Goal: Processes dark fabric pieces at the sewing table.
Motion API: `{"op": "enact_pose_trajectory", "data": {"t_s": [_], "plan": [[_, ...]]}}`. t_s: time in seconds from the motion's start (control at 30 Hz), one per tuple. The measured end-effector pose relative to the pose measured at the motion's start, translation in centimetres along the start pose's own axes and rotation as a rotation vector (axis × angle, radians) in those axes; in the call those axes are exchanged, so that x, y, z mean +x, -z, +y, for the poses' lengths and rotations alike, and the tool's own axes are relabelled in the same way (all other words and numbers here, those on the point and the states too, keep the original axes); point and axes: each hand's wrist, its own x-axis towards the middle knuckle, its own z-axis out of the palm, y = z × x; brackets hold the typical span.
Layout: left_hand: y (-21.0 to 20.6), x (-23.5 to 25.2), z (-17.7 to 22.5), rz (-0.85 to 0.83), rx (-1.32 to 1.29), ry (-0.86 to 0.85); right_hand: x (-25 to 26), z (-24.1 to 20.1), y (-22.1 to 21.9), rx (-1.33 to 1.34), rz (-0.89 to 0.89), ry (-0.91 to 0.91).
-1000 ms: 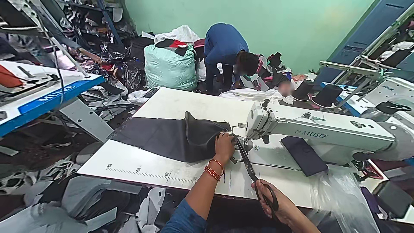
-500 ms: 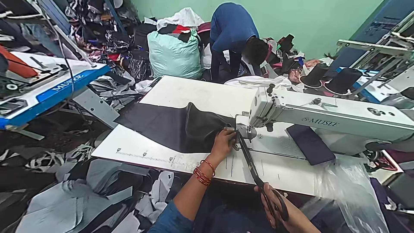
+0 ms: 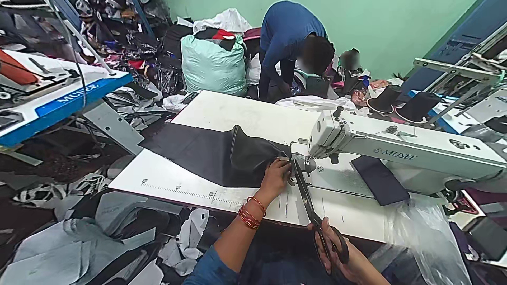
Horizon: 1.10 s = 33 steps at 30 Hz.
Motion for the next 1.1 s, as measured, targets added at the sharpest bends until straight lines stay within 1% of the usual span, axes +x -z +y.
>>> {"op": "enact_pose_trajectory", "data": {"t_s": [0.13, 0.43, 0.9, 1.0, 1.1], "plan": [[0.0, 0.0, 0.0, -0.004, -0.006, 0.004, 0.1, -0.4, -0.4, -0.035, 0.04, -0.002], [0.4, 0.1, 0.2, -0.044, 0.011, 0.01, 0.1, -0.3, -1.2, -0.024, 0.078, -0.006], [0.4, 0.1, 0.2, -0.061, 0.039, 0.007, 0.3, -0.1, -1.5, 0.069, 0.063, -0.009], [0.5, 0.0, 0.0, -0.074, 0.034, -0.007, 0.2, 0.0, -0.6, 0.112, 0.017, 0.0], [1.7, -0.8, -0.1, -0.133, 0.018, -0.034, -0.6, -0.3, 1.6, 0.041, -0.056, -0.035]]}}
